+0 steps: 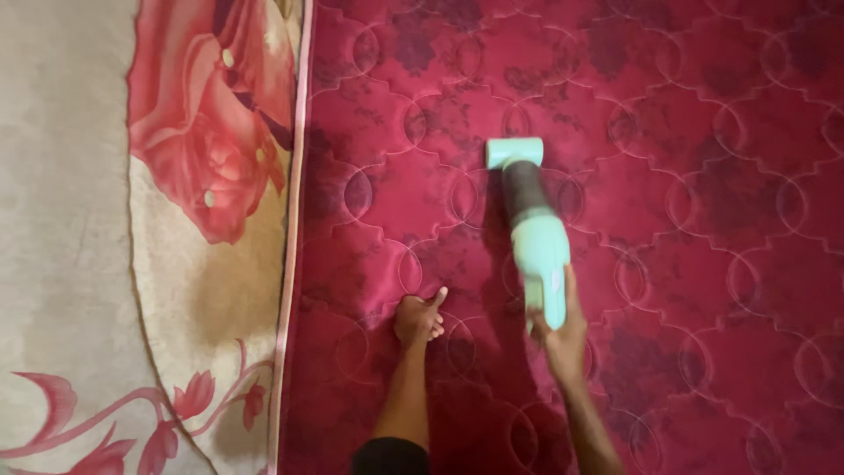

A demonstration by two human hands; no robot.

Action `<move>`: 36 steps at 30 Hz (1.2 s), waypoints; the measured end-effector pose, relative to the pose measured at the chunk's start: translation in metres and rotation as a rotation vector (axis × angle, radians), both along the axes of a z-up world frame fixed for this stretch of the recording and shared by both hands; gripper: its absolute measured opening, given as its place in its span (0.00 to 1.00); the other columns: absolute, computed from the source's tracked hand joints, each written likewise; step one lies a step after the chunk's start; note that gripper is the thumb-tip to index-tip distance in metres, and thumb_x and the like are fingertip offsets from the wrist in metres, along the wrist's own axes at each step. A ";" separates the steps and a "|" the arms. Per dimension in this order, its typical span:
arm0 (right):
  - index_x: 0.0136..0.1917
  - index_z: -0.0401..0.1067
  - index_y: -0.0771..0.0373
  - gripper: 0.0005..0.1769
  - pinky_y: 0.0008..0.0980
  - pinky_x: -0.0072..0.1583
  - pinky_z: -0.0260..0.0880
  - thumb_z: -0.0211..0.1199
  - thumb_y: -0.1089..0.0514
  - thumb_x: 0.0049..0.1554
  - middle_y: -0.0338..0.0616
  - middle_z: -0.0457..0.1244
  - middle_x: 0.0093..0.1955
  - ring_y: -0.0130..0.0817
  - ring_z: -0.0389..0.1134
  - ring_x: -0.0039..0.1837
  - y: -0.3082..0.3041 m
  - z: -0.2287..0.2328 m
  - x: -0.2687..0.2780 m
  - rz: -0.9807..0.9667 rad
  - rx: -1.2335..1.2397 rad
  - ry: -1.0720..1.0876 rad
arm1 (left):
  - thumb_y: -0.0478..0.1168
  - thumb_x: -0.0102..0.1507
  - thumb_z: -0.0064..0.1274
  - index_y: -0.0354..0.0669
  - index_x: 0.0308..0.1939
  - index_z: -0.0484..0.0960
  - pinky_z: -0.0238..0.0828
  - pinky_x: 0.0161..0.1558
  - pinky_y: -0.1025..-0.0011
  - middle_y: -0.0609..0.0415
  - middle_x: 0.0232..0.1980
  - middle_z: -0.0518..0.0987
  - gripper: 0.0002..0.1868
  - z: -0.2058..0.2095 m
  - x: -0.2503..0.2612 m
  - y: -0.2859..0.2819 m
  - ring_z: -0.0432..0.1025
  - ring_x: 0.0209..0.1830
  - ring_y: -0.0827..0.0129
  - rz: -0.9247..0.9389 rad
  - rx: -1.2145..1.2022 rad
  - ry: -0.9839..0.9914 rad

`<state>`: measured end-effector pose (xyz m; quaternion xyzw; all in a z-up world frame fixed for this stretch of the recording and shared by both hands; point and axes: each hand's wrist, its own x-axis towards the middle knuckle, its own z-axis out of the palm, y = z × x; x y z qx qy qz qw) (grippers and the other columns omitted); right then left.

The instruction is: The person cleans a mattress by moving a handheld vacuum cleaner across its surface in various directions.

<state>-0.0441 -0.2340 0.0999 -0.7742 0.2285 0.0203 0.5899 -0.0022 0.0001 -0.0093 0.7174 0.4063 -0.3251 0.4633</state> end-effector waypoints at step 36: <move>0.87 0.47 0.41 0.49 0.43 0.43 0.71 0.59 0.61 0.57 0.71 0.69 0.50 0.42 0.66 0.39 -0.018 -0.024 -0.068 0.060 -0.096 0.282 | 0.68 0.58 0.61 0.33 0.20 0.80 0.65 0.16 0.71 0.48 0.17 0.79 0.37 -0.001 0.001 0.001 0.70 0.11 0.68 -0.082 0.045 0.013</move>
